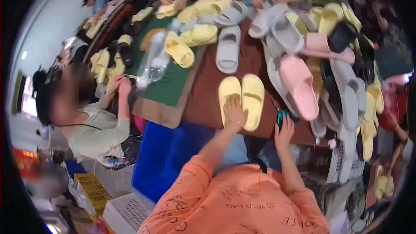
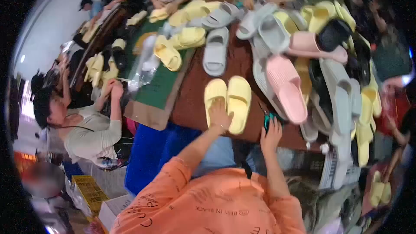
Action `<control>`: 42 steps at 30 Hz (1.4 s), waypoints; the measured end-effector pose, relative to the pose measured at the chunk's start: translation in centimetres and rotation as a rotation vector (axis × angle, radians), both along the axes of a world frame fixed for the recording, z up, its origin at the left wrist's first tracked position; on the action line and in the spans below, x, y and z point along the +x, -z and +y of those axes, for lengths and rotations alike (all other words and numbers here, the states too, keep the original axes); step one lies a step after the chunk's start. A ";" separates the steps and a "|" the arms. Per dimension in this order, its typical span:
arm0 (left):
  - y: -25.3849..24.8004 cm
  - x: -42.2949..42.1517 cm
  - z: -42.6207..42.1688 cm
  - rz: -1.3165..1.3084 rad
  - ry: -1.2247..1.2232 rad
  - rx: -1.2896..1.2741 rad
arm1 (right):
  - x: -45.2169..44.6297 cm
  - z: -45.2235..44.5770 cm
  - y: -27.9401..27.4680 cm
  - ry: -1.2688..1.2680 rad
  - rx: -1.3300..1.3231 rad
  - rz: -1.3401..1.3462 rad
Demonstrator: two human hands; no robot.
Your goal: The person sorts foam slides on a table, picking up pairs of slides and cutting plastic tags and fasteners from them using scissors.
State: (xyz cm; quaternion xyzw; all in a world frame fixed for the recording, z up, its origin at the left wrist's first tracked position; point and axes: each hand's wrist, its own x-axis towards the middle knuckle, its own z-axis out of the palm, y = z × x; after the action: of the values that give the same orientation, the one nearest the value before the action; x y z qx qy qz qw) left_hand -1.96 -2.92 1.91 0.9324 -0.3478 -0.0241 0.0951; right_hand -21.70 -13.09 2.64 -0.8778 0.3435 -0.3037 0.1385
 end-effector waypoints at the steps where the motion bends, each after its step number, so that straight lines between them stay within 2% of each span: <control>1: 1.2 0.2 -0.9 0.026 -0.022 0.006 | 0.1 -0.5 0.8 0.001 -0.038 0.100; 3: 1.9 0.2 -2.1 -0.039 -0.128 -0.088 | 0.0 -0.9 2.7 0.015 -0.043 0.159; 4: 1.1 0.5 -2.6 0.040 -0.174 -0.048 | 0.0 -0.5 1.1 0.024 0.037 0.210; 8: 0.8 1.2 -3.3 0.047 -0.265 -0.109 | -0.7 -0.7 1.7 -0.002 0.084 0.255; 15: 0.3 2.0 -2.0 -0.050 -0.278 -0.210 | -0.7 -0.7 1.2 -0.013 0.111 0.298; 17: -1.5 3.7 0.7 -0.029 -0.215 -0.349 | -0.6 -0.8 1.2 -0.014 0.113 0.301; 18: -0.7 5.5 2.2 -0.201 -0.158 -0.469 | -0.6 -0.9 1.3 -0.013 0.101 0.298; 19: -0.1 7.3 3.7 -0.231 -0.207 -0.403 | -0.7 -0.8 1.5 -0.011 0.092 0.296; 20: -2.1 9.0 5.6 -0.247 -0.230 -0.318 | -0.6 -0.8 1.5 -0.008 0.088 0.293; 21: -4.5 10.4 7.6 -0.582 -0.178 -0.377 | -0.6 -0.8 1.5 -0.003 0.082 0.293; 24: 0.2 17.9 13.5 -0.345 -0.409 -0.121 | -0.6 -0.6 1.7 -0.019 0.063 0.262; 26: 4.4 23.4 18.4 -0.307 -0.490 0.013 | -0.5 -0.7 -0.2 -0.050 0.104 0.230; 27: -1.7 20.7 18.0 -0.406 -0.525 -0.145 | -0.3 -0.3 0.6 0.015 -0.032 0.187; 28: 4.8 26.2 21.8 -0.550 -0.357 0.327 | -0.3 -0.4 -0.2 0.015 0.034 0.209; 29: 4.9 26.8 21.4 -0.564 -0.382 0.316 | 0.0 -0.4 -1.2 0.016 0.075 0.228; 30: -3.8 22.1 19.2 -0.294 -0.463 0.258 | -0.2 -0.3 0.6 0.050 -0.013 0.165; 31: 4.9 28.4 22.2 -0.226 -0.551 0.137 | -0.3 -0.6 0.7 0.027 0.026 0.218; 32: 4.2 27.4 22.3 -0.285 -0.509 0.066 | -0.3 -0.2 0.0 0.040 0.023 0.200; 33: 2.2 26.7 22.5 -0.101 -0.391 0.275 | -0.4 0.3 -0.7 0.034 0.014 0.180; 34: 4.7 28.9 23.1 -0.184 -0.425 0.661 | -0.7 0.4 -1.2 -0.051 0.026 0.096; 35: 3.8 28.3 22.4 -0.063 -0.481 0.689 | -0.9 0.5 -1.7 -0.145 0.035 0.013; 36: 4.2 29.0 22.2 -0.054 -0.499 0.596 | -1.2 1.0 -4.4 -0.216 0.107 -0.065; 38: 1.7 26.7 20.7 0.105 -0.750 0.148 | -2.4 0.9 -6.2 -0.331 0.072 -0.093; 40: 2.9 27.0 21.1 0.006 -0.682 0.227 | -3.2 0.1 -9.7 -0.315 -0.039 -0.156; 41: 3.0 27.0 21.1 0.067 -0.757 0.154 | -3.4 -0.6 -11.3 -0.295 -0.080 -0.181; 42: 0.5 25.5 20.3 0.120 -0.744 0.165 | -3.5 -1.6 -12.6 -0.235 -0.047 -0.249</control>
State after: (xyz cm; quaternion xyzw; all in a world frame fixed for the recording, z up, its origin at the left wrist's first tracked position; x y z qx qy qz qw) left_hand 23.56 17.36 1.44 0.9963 0.0234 -0.0705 0.0421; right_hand -25.23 -14.73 15.28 -0.8706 0.2116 -0.3996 0.1941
